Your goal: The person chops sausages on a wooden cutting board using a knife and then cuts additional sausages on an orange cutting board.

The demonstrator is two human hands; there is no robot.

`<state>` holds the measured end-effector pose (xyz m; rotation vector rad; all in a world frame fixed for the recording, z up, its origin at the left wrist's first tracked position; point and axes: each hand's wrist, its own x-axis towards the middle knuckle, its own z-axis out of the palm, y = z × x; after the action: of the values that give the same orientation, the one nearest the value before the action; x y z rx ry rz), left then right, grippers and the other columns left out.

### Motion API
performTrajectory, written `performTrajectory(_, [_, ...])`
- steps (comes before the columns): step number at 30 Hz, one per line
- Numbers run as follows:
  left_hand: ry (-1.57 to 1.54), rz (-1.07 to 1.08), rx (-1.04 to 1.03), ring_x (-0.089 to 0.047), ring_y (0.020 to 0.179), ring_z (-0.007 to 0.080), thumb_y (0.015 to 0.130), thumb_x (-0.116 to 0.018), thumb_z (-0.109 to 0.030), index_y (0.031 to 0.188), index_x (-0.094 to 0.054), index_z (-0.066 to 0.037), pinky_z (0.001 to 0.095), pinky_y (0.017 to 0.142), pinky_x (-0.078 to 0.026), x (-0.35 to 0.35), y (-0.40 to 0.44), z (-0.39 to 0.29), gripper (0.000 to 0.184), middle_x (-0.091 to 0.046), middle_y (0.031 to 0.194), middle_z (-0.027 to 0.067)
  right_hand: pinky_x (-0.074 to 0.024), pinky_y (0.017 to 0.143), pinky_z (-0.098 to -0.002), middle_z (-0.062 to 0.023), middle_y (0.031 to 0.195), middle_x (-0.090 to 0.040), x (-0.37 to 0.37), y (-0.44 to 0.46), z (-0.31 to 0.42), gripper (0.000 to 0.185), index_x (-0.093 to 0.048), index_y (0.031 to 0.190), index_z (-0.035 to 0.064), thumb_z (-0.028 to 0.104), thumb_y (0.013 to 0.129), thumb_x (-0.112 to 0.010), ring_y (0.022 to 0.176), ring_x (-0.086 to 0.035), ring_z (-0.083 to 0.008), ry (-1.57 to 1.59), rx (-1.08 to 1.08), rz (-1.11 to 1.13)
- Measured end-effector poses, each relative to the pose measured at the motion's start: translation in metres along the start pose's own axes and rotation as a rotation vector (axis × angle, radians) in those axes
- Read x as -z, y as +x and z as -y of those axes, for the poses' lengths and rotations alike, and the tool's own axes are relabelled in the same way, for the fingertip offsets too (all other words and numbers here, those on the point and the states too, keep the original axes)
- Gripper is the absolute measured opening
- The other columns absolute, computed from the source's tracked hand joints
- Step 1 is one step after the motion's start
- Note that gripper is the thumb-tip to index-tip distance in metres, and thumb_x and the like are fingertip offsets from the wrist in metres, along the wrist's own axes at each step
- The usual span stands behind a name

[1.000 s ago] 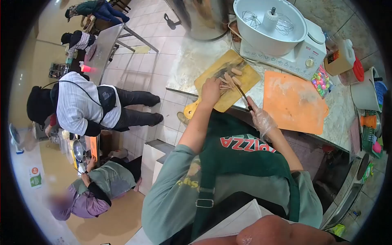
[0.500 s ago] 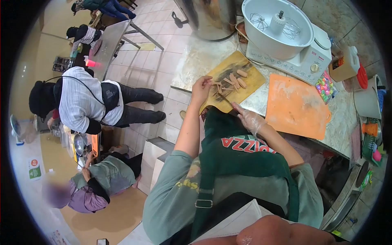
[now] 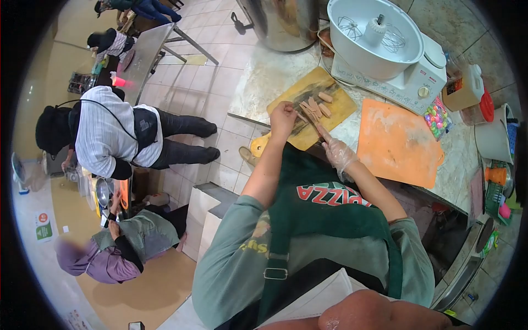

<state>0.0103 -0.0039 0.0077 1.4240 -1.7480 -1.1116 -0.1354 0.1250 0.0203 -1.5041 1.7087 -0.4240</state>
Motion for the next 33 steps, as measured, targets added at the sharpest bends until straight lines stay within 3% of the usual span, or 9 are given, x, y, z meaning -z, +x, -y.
performTrajectory(2, [0.088, -0.112, 0.029, -0.059, 0.065, 0.0132, 0.068, -0.064, -0.002, 0.092, -0.056, 0.001, 0.0239, 0.059, -0.047, -0.004, -0.004, -0.003, 0.025, -0.061, 0.073, 0.0087, -0.0414, 0.077, -0.0466, -0.028, 0.098, -0.054, 0.0, -0.003, 0.004, 0.054, -0.017, 0.136, 0.0202, 0.012, 0.087, -0.038, 0.089, -0.053, -0.0421, -0.007, -0.005, 0.01])
performTrajectory(5, [-0.01, -0.05, 0.175, -0.06, 0.064, 0.0144, 0.066, -0.066, -0.003, 0.091, -0.056, 0.003, 0.024, 0.058, -0.048, -0.002, -0.011, -0.004, 0.028, -0.062, 0.072, 0.0099, -0.0414, 0.075, -0.0475, -0.0297, 0.093, -0.055, -0.004, -0.004, 0.004, 0.055, -0.016, 0.136, 0.0192, 0.012, 0.086, -0.037, 0.085, -0.054, -0.0427, -0.002, 0.007, 0.002])
performTrajectory(15, [-0.137, -0.063, 0.284, -0.059, 0.058, 0.0135, 0.066, -0.065, -0.007, 0.08, -0.059, 0.006, 0.0241, 0.053, -0.047, -0.01, -0.006, -0.005, 0.02, -0.062, 0.067, 0.01, -0.0416, 0.07, -0.0466, -0.0301, 0.079, -0.056, -0.007, -0.003, 0.005, 0.054, -0.018, 0.136, 0.0163, 0.01, 0.086, -0.038, 0.078, -0.055, -0.043, 0.009, 0.036, -0.054])
performTrajectory(20, [-0.21, -0.079, 0.337, -0.06, 0.057, 0.0155, 0.065, -0.064, -0.003, 0.075, -0.058, 0.004, 0.025, 0.051, -0.049, -0.014, -0.001, 0.008, 0.013, -0.06, 0.067, 0.0101, -0.0409, 0.072, -0.0471, -0.0299, 0.085, -0.056, -0.003, 0.003, 0.013, 0.054, -0.016, 0.136, 0.0182, 0.012, 0.087, -0.037, 0.081, -0.055, -0.0415, -0.018, 0.0, -0.007])
performTrajectory(33, [-0.054, -0.159, 0.293, -0.059, 0.054, 0.0171, 0.061, -0.065, -0.006, 0.069, -0.052, -0.001, 0.027, 0.051, -0.047, -0.02, -0.003, 0.015, 0.016, -0.059, 0.061, 0.0106, -0.0418, 0.074, -0.0459, -0.0294, 0.087, -0.056, -0.009, 0.014, 0.019, 0.06, -0.014, 0.136, 0.0193, 0.009, 0.083, -0.039, 0.082, -0.056, -0.0412, -0.078, -0.056, 0.044])
